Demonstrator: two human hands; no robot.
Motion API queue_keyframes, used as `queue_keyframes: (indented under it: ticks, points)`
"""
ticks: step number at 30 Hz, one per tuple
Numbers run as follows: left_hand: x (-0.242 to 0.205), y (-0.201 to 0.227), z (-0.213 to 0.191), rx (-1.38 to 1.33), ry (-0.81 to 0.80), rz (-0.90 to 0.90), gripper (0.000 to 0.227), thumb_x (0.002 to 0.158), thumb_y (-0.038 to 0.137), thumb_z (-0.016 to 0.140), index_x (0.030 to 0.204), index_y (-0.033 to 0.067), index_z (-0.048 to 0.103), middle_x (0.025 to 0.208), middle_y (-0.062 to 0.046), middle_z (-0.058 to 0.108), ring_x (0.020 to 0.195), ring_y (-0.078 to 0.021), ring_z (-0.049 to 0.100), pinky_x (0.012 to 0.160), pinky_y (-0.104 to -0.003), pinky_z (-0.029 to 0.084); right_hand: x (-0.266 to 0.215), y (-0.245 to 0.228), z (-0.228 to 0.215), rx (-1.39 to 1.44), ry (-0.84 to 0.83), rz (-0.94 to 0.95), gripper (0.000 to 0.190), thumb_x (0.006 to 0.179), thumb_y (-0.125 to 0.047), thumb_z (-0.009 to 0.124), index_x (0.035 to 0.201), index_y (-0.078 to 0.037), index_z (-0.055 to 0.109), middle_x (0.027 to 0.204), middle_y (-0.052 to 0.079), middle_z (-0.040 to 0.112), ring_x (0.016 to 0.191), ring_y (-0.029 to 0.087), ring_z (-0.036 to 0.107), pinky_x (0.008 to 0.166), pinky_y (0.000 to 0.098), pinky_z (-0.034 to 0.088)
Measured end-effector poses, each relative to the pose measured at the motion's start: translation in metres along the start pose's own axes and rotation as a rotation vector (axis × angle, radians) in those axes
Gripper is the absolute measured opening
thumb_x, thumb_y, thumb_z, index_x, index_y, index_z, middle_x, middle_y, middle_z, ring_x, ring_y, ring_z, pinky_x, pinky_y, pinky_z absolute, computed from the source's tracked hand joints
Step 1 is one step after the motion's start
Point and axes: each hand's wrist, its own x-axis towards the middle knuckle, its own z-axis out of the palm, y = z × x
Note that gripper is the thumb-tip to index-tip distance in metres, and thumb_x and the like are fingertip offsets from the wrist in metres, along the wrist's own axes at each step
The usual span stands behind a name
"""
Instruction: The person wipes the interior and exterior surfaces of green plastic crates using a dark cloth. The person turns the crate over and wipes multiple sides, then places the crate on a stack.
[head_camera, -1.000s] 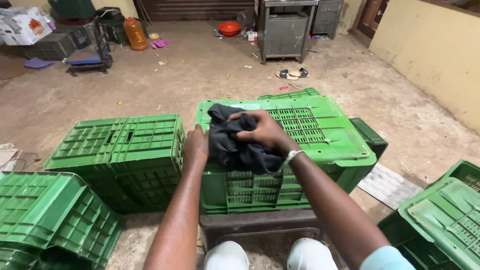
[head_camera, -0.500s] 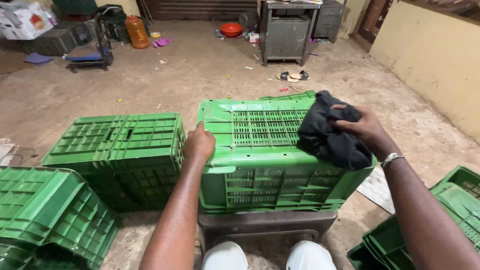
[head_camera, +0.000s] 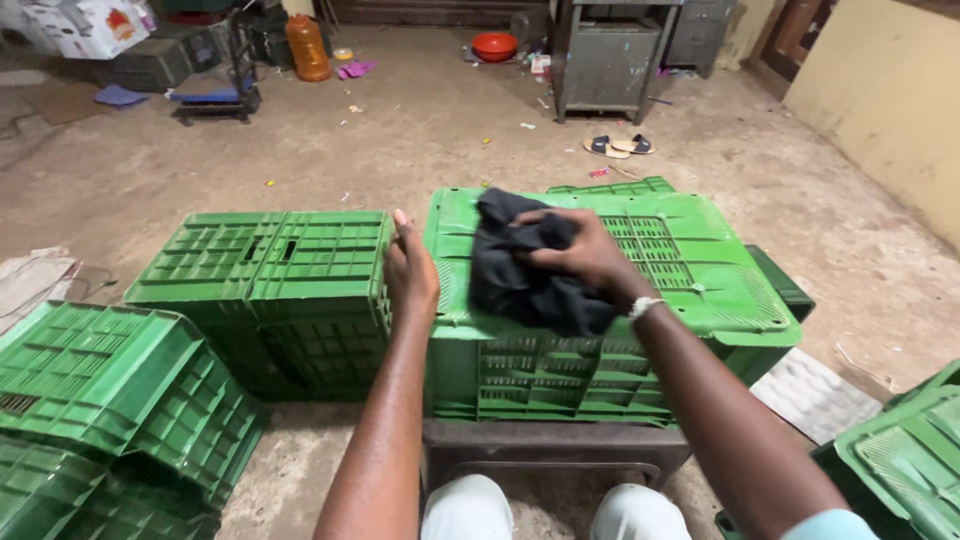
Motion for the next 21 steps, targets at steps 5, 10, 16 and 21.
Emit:
queue_keyframes:
  ticks: [5, 10, 16, 21]
  points:
    - [0.018, -0.027, 0.0, -0.44, -0.021, -0.072, 0.089, 0.096, 0.076, 0.03, 0.142, 0.0041, 0.055, 0.143, -0.016, 0.056, 0.13, -0.0319, 0.058, 0.109, -0.042, 0.043, 0.034, -0.009, 0.057, 0.107, -0.053, -0.043, 0.048, 0.072, -0.007, 0.082, 0.12, -0.005, 0.074, 0.11, 0.001, 0.074, 0.101, 0.01, 0.066, 0.097, 0.0288, 0.054]
    - [0.013, -0.023, 0.002, -0.115, -0.051, -0.066, 0.089, 0.095, 0.075, 0.027, 0.138, 0.0059, 0.063, 0.131, -0.021, 0.068, 0.125, -0.0339, 0.063, 0.106, -0.043, 0.045, 0.023, -0.011, 0.033, 0.011, -0.094, -0.142, 0.049, 0.072, -0.007, 0.083, 0.12, -0.003, 0.074, 0.117, 0.004, 0.072, 0.11, 0.012, 0.064, 0.103, 0.031, 0.05]
    - [-0.005, -0.006, -0.003, 0.319, -0.151, 0.245, 0.074, 0.089, 0.059, 0.061, 0.138, 0.0031, 0.058, 0.128, -0.026, 0.066, 0.12, -0.0407, 0.063, 0.1, -0.048, 0.049, -0.059, 0.013, -0.079, -0.033, 0.057, 0.122, 0.055, 0.071, -0.009, 0.082, 0.125, -0.007, 0.072, 0.12, 0.005, 0.072, 0.109, 0.014, 0.066, 0.104, 0.0327, 0.051]
    - [-0.008, 0.002, -0.002, 0.565, -0.235, 0.219, 0.073, 0.081, 0.051, 0.072, 0.136, 0.0045, 0.06, 0.123, -0.023, 0.069, 0.114, -0.0418, 0.066, 0.096, -0.051, 0.052, -0.163, 0.021, -0.194, -0.138, 0.353, 0.209, 0.051, 0.077, -0.008, 0.078, 0.127, -0.001, 0.071, 0.108, 0.006, 0.072, 0.095, 0.016, 0.067, 0.09, 0.0335, 0.056]
